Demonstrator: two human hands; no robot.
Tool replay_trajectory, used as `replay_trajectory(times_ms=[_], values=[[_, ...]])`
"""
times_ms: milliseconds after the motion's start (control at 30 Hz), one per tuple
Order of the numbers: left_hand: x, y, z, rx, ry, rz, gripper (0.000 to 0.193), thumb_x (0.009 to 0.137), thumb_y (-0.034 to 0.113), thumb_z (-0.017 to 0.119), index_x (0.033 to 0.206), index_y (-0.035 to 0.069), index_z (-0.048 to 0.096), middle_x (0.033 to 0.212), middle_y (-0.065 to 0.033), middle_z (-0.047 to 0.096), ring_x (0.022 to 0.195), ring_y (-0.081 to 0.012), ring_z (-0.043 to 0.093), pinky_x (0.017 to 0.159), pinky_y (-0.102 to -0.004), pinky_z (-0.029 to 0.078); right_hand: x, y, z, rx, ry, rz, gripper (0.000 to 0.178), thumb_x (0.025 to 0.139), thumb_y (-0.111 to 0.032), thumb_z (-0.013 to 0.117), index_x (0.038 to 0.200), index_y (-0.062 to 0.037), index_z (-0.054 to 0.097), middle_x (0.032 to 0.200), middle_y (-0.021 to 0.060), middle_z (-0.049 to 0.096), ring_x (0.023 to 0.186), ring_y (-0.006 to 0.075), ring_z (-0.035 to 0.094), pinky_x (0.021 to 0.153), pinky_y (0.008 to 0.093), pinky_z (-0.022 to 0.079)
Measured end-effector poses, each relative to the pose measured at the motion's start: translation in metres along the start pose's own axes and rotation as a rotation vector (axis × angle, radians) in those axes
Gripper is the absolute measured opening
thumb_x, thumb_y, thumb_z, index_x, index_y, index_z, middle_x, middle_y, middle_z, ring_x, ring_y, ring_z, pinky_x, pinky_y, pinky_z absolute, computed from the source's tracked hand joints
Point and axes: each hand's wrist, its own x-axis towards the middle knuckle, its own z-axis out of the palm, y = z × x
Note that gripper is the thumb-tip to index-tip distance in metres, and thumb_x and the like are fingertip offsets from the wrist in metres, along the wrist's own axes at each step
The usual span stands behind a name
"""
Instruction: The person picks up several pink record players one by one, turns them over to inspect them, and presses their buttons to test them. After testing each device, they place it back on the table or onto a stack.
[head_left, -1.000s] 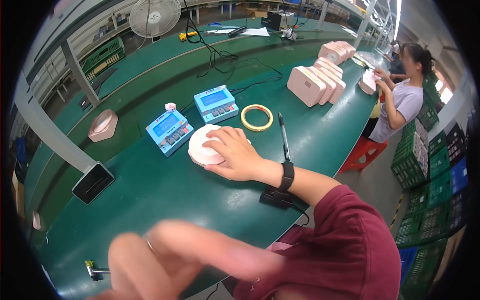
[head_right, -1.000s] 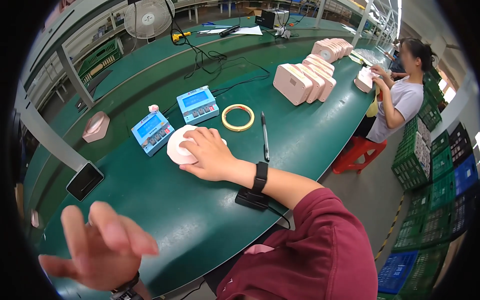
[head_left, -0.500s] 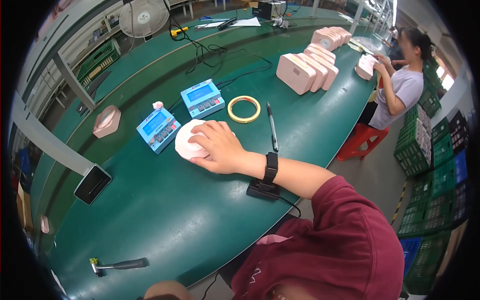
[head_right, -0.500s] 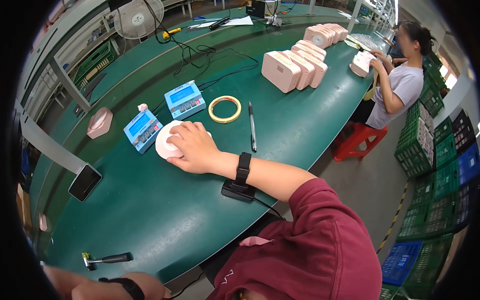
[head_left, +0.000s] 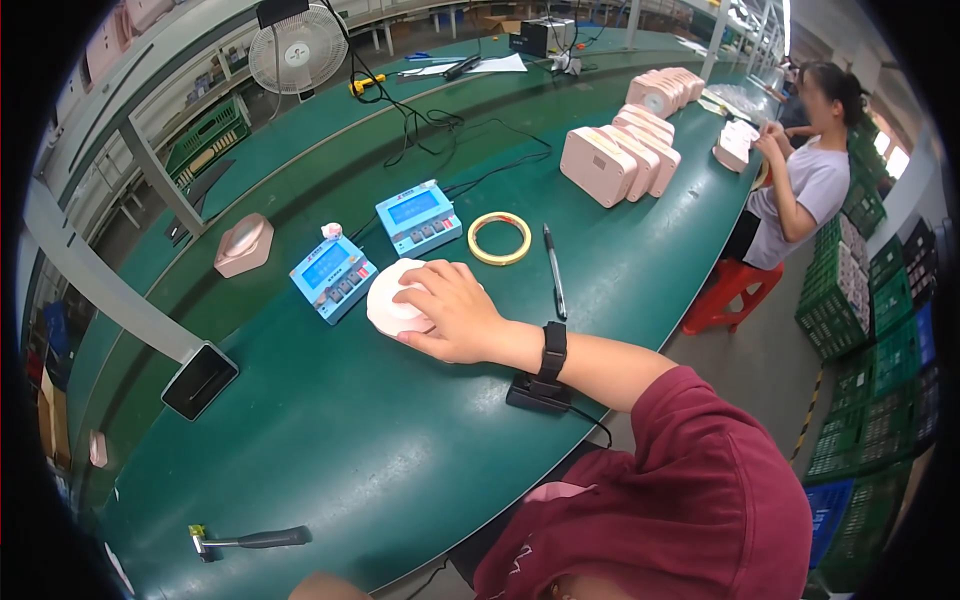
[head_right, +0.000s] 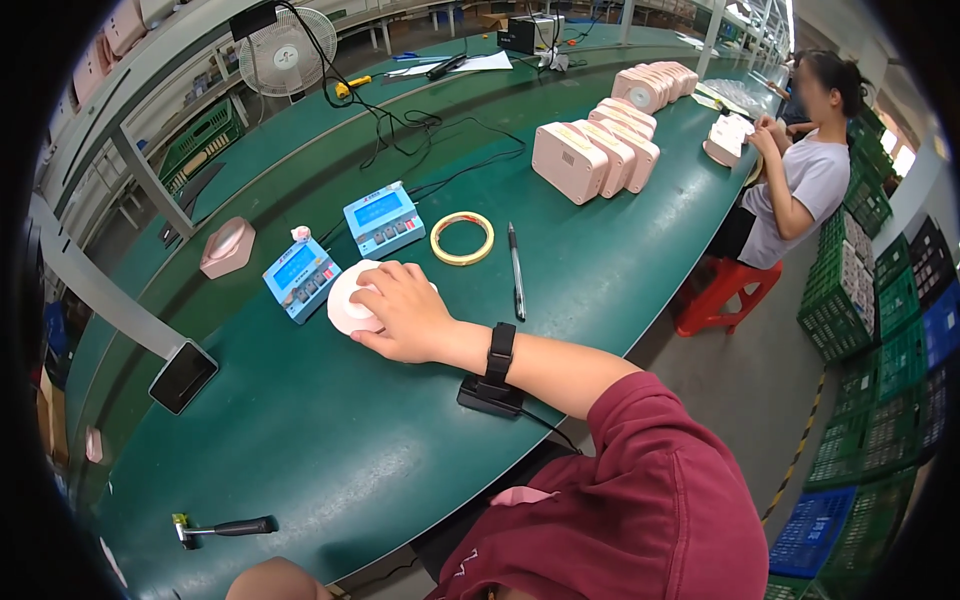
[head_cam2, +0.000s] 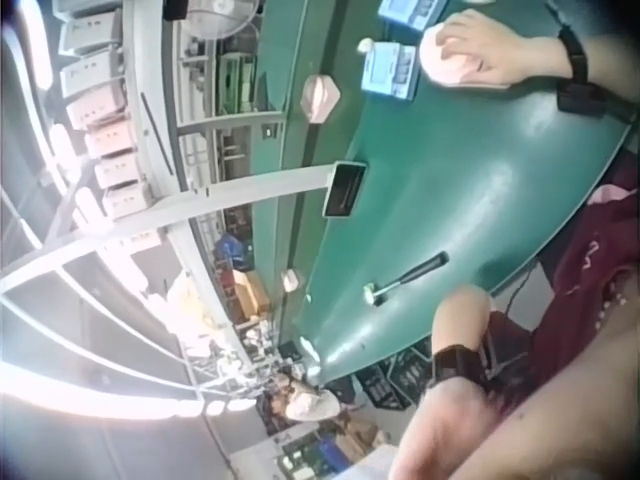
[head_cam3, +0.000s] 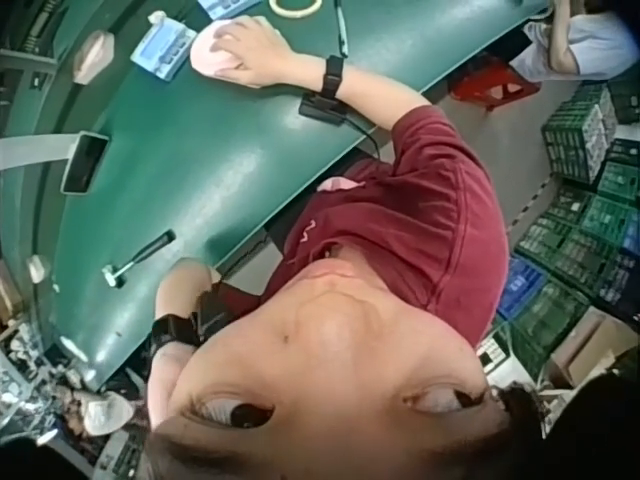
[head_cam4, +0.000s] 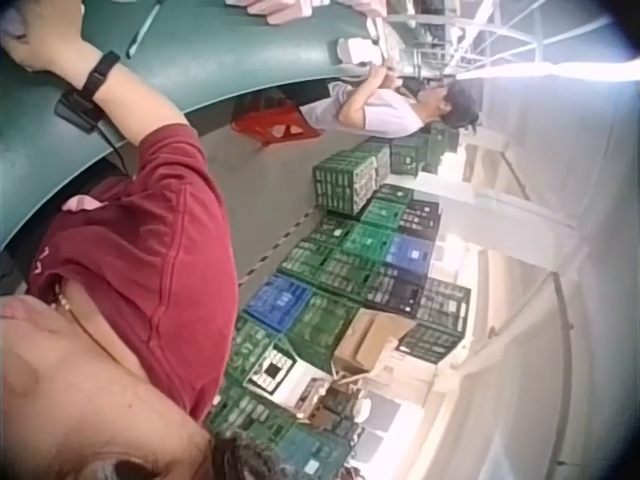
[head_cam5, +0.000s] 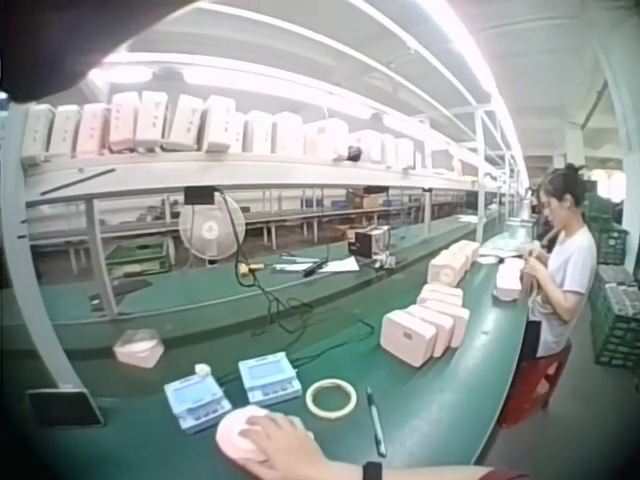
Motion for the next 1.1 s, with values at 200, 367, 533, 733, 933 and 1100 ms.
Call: replay_trajectory(times_ms=[200,367,533,733,933,1100], values=[[-0.034,-0.012,0.017,0.423,-0.182,0.063,0.067,0.084,0.045,0.063,0.137,0.015,0.037,0.140,-0.0115,0.043,0.129,-0.0209,0.040,0.108,-0.0389,0.030,0.003,0.007,0.005,0.029,-0.031,0.006,0.040,0.076,-0.033,0.070,0.107,-0.0100,0.059,0.115,0.0111,0.056,0.108,0.0316,0.050,0.089,0.0436,0.037],[-0.041,-0.046,0.011,0.269,-0.677,-0.146,0.019,0.085,0.023,0.052,0.087,0.005,0.058,0.087,-0.0065,0.058,0.079,-0.0204,0.056,0.063,-0.0316,0.044,0.021,0.007,-0.017,0.181,-0.068,0.026,0.041,0.077,-0.024,0.069,0.110,-0.0022,0.059,0.120,0.0172,0.056,0.111,0.0362,0.052,0.095,0.0455,0.040],[-0.102,-0.076,0.037,0.075,-0.402,-0.782,0.020,0.084,0.023,0.065,0.086,0.005,0.057,0.089,-0.0061,0.056,0.078,-0.0199,0.056,0.067,-0.0299,0.045,0.119,0.022,-0.035,0.240,-0.217,0.055,0.041,0.079,-0.023,0.069,0.112,-0.0012,0.059,0.115,0.0154,0.059,0.114,0.0339,0.052,0.099,0.0417,0.038],[-0.129,-0.098,0.024,-0.719,0.168,-1.319,0.024,0.096,0.028,0.053,0.089,0.005,0.057,0.087,-0.0034,0.055,0.084,-0.0147,0.056,0.074,-0.0292,0.045,0.264,0.053,0.051,-0.178,-0.427,-0.238,0.060,0.078,-0.038,0.072,0.124,-0.0048,0.054,0.121,0.0186,0.057,0.117,0.0369,0.051,0.102,0.0440,0.037],[-0.150,-0.113,0.027,-1.061,0.617,-1.460,0.027,0.100,0.029,0.047,0.093,0.006,0.058,0.087,-0.0004,0.056,0.079,-0.0087,0.056,0.073,-0.0238,0.046,0.331,0.127,0.172,-0.070,-0.881,-0.258,0.088,0.062,-0.052,0.075,0.129,0.0003,0.050,0.128,0.0235,0.054,0.118,0.0353,0.052,0.103,0.0404,0.038],[-0.150,-0.120,0.031,-1.304,0.755,-1.434,0.027,0.100,0.030,0.047,0.094,0.006,0.057,0.088,-0.0002,0.057,0.079,-0.0081,0.056,0.072,-0.0221,0.046,0.331,0.129,0.207,-0.065,-1.012,-0.099,0.094,0.058,-0.043,0.081,0.137,-0.0094,0.044,0.142,0.0215,0.040,0.130,0.0372,0.041,0.109,0.0410,0.032]])
